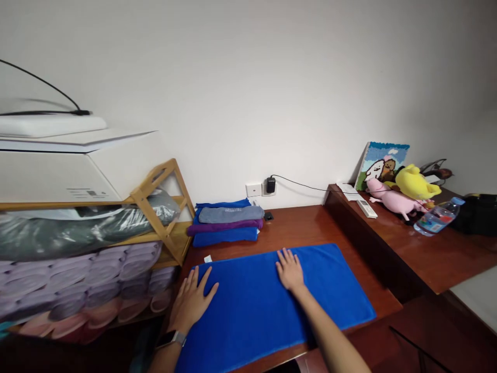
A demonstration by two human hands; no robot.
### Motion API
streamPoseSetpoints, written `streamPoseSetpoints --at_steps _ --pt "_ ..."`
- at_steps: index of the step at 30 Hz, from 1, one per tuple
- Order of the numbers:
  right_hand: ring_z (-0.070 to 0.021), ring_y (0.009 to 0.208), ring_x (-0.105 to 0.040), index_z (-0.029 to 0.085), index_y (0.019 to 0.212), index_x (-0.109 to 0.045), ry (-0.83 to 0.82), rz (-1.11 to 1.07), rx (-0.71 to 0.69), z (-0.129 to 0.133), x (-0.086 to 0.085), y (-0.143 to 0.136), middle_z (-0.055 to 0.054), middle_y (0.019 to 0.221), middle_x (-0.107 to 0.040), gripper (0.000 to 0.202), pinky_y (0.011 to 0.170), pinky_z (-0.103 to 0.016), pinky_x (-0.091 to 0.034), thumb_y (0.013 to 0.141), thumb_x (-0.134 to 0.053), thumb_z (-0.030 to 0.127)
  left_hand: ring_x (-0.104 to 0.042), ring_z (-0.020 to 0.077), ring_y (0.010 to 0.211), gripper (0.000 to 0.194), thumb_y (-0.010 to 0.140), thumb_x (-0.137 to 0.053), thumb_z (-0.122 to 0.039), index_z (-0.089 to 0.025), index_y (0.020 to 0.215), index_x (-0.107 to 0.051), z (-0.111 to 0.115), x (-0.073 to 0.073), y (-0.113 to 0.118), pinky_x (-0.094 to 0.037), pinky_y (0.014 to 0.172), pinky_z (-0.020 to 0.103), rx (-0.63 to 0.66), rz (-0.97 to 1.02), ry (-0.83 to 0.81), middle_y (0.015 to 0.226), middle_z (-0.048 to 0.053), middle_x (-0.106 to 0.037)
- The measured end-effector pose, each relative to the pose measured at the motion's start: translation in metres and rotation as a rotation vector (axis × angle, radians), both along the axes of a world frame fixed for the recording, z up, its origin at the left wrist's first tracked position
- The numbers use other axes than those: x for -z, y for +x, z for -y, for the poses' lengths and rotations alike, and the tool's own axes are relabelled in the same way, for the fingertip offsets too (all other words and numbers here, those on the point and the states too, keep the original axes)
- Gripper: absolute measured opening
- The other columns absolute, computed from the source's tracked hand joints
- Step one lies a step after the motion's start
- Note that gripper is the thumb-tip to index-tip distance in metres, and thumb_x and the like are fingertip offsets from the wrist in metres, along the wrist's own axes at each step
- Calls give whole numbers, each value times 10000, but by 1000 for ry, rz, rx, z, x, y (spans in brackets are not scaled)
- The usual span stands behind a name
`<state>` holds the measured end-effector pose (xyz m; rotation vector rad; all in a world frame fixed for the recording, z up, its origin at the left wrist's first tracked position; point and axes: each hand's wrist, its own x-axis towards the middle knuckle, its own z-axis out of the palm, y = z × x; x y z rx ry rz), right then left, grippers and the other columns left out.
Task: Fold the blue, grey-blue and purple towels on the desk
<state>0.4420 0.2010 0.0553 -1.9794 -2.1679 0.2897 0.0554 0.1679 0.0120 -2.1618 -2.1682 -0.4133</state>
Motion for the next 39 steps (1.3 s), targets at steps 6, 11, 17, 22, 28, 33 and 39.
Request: streamPoseSetpoints --at_steps 6,11,17,22,28,33,39 --pt "-235 1639 -181 272 1706 -225 -115 178 332 -15 9 166 -12 1770 -215 637 1317 -476 -146 1105 -211 484 -381 373 1565 780 956 -407 -697 -239 1580 -502 -1 -15 1 -338 1237 566 -22 -13 -22 1710 185 -397" --pt "-215 1646 -146 229 1716 -177 -119 165 395 -12 21 229 -18 1781 -177 675 1320 -443 -146 1100 -169 506 -406 377 1543 816 970 -313 -726 -237 1605 -464 -4 -26 4 -366 1216 559 -77 22 -91 1694 188 -420" --pt "-236 1648 -138 193 1714 -200 -136 149 408 -10 10 224 -28 1781 -168 674 1326 -480 -124 1101 -167 472 -330 345 1598 878 943 -315 -773 -240 1635 -406 2 -20 1 -251 1284 592 -124 34 -124 1735 163 -358" --pt "-281 1642 -172 124 1677 -334 109 83 215 18 -8 136 -108 1746 -275 641 1329 -504 -113 1099 -239 385 -331 351 1598 773 1030 -260 -608 -114 1577 -493 19 -30 24 -245 1299 573 -61 15 80 1697 210 -408" --pt "-236 1618 -261 175 1684 -313 138 -195 -404 84 -11 -67 -71 1723 -342 615 1333 -467 -201 1095 -364 347 -390 268 1577 567 1064 -332 -389 -213 1569 -521 45 -30 112 -294 1303 497 280 41 83 1672 110 -481" --pt "-236 1610 -280 148 1662 -358 45 -235 -397 94 -8 -110 -99 1707 -366 606 1331 -467 -208 1107 -351 391 -429 272 1556 583 1063 -319 -389 -182 1574 -510 66 -7 99 -328 1288 502 154 51 38 1654 136 -498" --pt "-261 1617 -261 166 1665 -358 26 -57 -121 79 2 10 -90 1718 -325 623 1324 -503 -185 1103 -324 429 -384 307 1580 705 1035 -336 -543 -177 1632 -411 97 8 34 -288 1303 540 7 53 48 1706 151 -408"
